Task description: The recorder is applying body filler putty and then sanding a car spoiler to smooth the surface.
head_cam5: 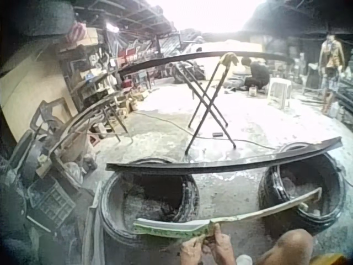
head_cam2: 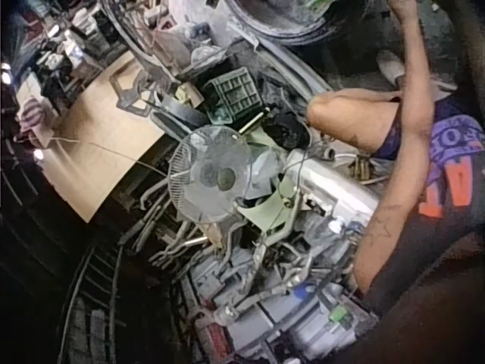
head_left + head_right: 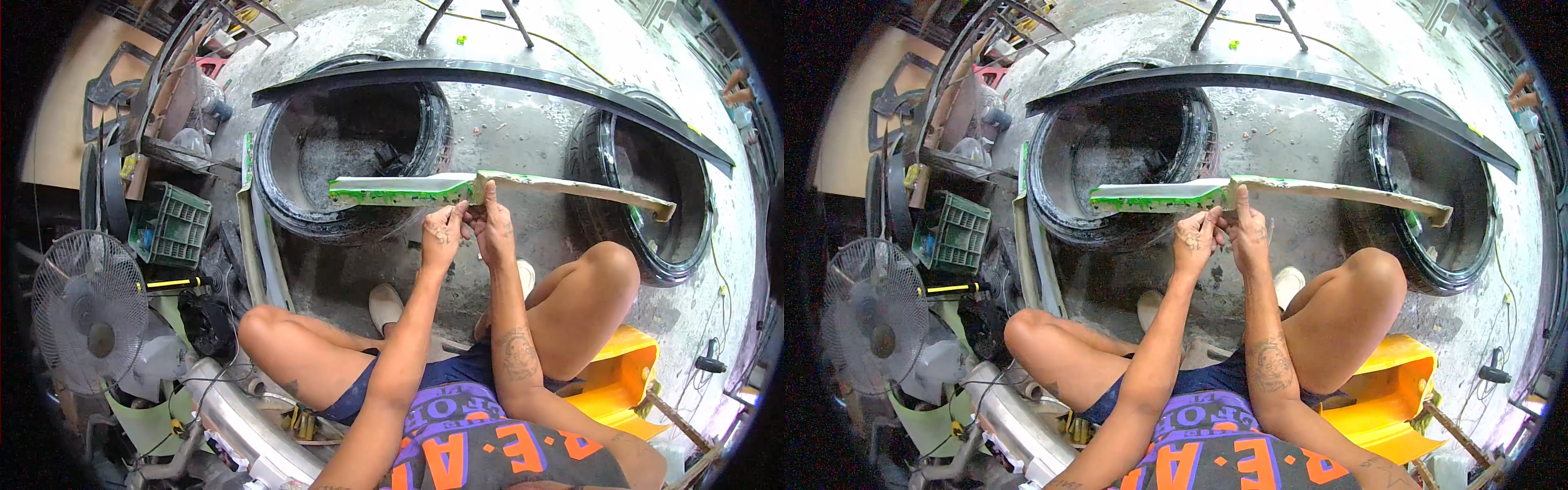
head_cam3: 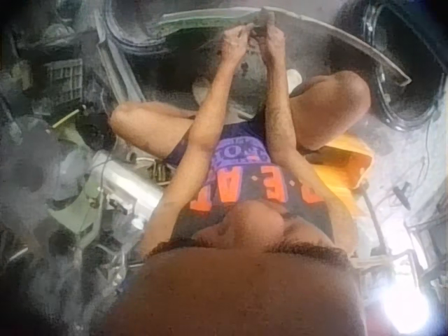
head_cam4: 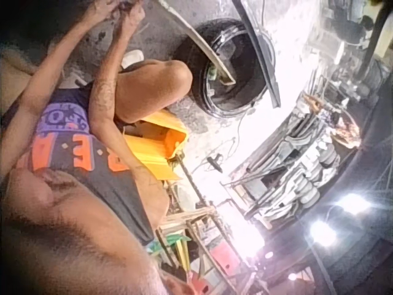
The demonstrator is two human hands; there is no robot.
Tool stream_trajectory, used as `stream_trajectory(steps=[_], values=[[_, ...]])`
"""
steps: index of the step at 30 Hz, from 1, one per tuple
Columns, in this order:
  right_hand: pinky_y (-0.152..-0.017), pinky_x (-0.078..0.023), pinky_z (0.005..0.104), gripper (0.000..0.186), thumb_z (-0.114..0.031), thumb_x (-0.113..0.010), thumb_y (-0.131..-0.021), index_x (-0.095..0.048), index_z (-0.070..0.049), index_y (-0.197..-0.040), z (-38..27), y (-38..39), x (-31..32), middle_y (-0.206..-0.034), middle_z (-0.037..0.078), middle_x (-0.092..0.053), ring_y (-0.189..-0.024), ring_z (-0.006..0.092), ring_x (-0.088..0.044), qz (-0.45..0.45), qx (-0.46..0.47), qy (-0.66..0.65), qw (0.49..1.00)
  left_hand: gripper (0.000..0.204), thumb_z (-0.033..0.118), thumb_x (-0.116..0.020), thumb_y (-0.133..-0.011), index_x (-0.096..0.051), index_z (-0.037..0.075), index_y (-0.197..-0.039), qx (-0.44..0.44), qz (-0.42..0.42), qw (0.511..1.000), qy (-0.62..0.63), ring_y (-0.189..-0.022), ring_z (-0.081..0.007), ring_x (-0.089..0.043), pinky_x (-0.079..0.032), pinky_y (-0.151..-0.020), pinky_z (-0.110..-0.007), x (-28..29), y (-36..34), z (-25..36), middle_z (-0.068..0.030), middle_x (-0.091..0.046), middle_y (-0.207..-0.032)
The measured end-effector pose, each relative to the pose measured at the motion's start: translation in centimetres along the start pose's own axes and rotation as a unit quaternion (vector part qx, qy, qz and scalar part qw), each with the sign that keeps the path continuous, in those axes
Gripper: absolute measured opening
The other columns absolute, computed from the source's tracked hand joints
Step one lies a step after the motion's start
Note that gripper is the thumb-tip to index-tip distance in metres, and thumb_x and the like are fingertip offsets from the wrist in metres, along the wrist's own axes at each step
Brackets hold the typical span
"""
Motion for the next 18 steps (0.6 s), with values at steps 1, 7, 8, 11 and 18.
stream_trajectory(steps=[1, 7, 8, 11, 18], values=[[-0.055, -0.048, 0.0273, 0.056, -0.055, -0.053, -0.096, -0.062, 0.000, -0.097, 0.1, -0.1, 0.1, -0.082, 0.007, -0.064, -0.069, 0.0147, -0.061, -0.001, 0.001, 0.002, 1.000, 0.043, 0.036, -0.057, -0.100, -0.068, 0.002, -0.076, -0.001, 0.001, 1.000, 0.002, -0.045, -0.0069, -0.047, -0.036, -0.045, -0.025, -0.2, 0.1, -0.2, -0.0014, -0.057, -0.054], [-0.056, -0.049, 0.0277, 0.054, -0.053, -0.053, -0.097, -0.061, 0.001, -0.099, 0.7, -0.3, 0.5, -0.084, 0.008, -0.065, -0.071, 0.0158, -0.062, -0.011, -0.012, 0.017, 1.000, 0.043, 0.037, -0.058, -0.099, -0.070, 0.003, -0.077, -0.026, -0.001, 1.000, 0.002, -0.044, -0.0060, -0.044, -0.032, -0.043, -0.024, -0.1, 0.1, -0.7, -0.0005, -0.056, -0.053], [-0.061, -0.051, 0.0290, 0.055, -0.053, -0.053, -0.097, -0.061, 0.001, -0.101, 0.8, -0.4, 0.6, -0.087, 0.009, -0.065, -0.075, 0.0165, -0.063, 0.010, 0.008, 0.008, 1.000, 0.043, 0.037, -0.058, -0.099, -0.070, 0.003, -0.077, 0.002, -0.027, 0.999, 0.036, -0.043, -0.0059, -0.043, -0.031, -0.042, -0.024, -0.2, 0.1, -1.0, 0.0002, -0.054, -0.052], [-0.072, -0.054, 0.0319, 0.058, -0.055, -0.052, -0.097, -0.061, 0.002, -0.104, 0.5, -0.5, 0.6, -0.092, 0.010, -0.065, -0.080, 0.0171, -0.063, 0.030, 0.028, 0.008, 0.999, 0.042, 0.038, -0.059, -0.099, -0.070, 0.003, -0.078, 0.053, -0.064, 0.993, 0.083, -0.042, -0.0055, -0.039, -0.028, -0.041, -0.024, -0.2, 0.1, -1.6, 0.0015, -0.050, -0.050], [-0.083, -0.054, 0.0359, 0.055, -0.050, -0.049, -0.100, -0.059, 0.002, -0.114, -0.1, 0.0, -0.6, -0.101, 0.014, -0.066, -0.092, 0.0220, -0.065, 0.022, 0.017, -0.102, 0.994, 0.038, 0.037, -0.057, -0.099, -0.070, 0.004, -0.085, 0.103, -0.097, 0.980, 0.140, -0.042, -0.0042, -0.037, -0.025, -0.040, -0.023, 0.9, 1.3, -2.2, 0.0026, -0.049, -0.052]])
Point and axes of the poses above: each hand's wrist, its own y-axis away from the middle knuckle, its own x-axis out of the back of the hand, z = x × y, the point moved 5 cm from there along -y, towards the middle knuckle
